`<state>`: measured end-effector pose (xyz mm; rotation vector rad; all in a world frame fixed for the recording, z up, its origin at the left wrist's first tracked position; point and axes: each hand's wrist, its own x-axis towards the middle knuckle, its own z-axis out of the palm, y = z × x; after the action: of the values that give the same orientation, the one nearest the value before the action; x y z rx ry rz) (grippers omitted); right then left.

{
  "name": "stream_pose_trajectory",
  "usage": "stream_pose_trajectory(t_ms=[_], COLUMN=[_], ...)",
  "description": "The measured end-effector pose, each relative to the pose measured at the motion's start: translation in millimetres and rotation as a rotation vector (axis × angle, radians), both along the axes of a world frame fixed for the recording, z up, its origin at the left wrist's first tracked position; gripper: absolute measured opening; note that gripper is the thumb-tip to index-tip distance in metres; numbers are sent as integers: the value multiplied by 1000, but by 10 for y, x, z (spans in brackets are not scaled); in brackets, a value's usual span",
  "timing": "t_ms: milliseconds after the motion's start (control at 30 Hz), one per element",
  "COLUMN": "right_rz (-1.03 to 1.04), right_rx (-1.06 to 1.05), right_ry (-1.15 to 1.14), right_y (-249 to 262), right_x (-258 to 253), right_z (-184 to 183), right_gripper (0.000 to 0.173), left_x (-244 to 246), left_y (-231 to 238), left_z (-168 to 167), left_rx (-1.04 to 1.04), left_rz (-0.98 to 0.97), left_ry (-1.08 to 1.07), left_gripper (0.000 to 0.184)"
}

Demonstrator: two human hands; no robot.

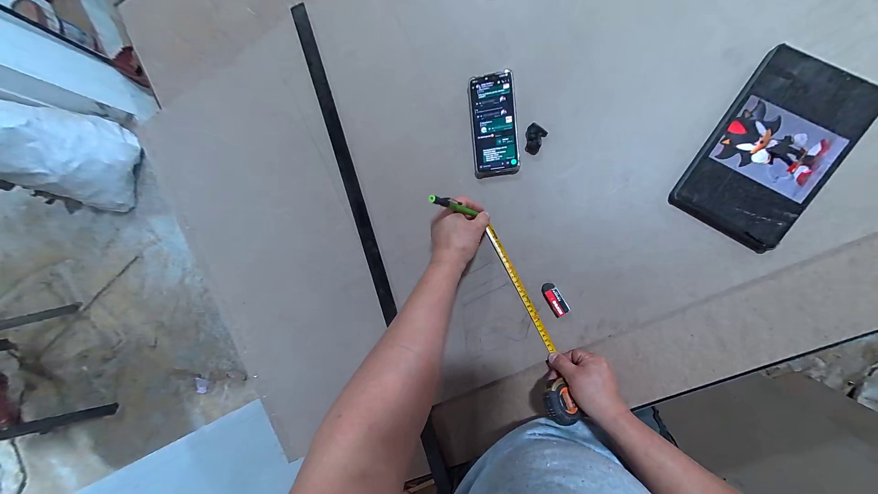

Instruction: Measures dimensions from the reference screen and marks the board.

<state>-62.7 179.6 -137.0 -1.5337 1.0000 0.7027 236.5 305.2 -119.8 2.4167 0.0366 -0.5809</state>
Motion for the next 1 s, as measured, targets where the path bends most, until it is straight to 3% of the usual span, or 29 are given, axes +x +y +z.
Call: stream_pose_trajectory(t_ms=[267,433,600,700,833,1000], right_rz=[-41,65,192,294,406,465], right_rx=[19,73,205,210,151,29], right_ry=[-4,-28,-152,-215,-259,-301], right_y=[-60,121,46,-75,-282,-644], right_x=[-3,12,-103,-183,-319,-563], right_z=[-8,-22,-43,34,243,565], right_gripper=[32,31,30,33,36,39], left_x=[100,-33,-813,-1346,-1814,-2131], left_y=[-139,431,1380,1711,1749,1456], left_z=[67,35,-37,-54,-15,-30], left_rx=[124,112,-170,-187,-93,-83], left_rz=[-111,20,252,288,173,84], left_ry=[28,17,-106,-142,-214,-283], left_gripper=[16,22,33,33,30,36])
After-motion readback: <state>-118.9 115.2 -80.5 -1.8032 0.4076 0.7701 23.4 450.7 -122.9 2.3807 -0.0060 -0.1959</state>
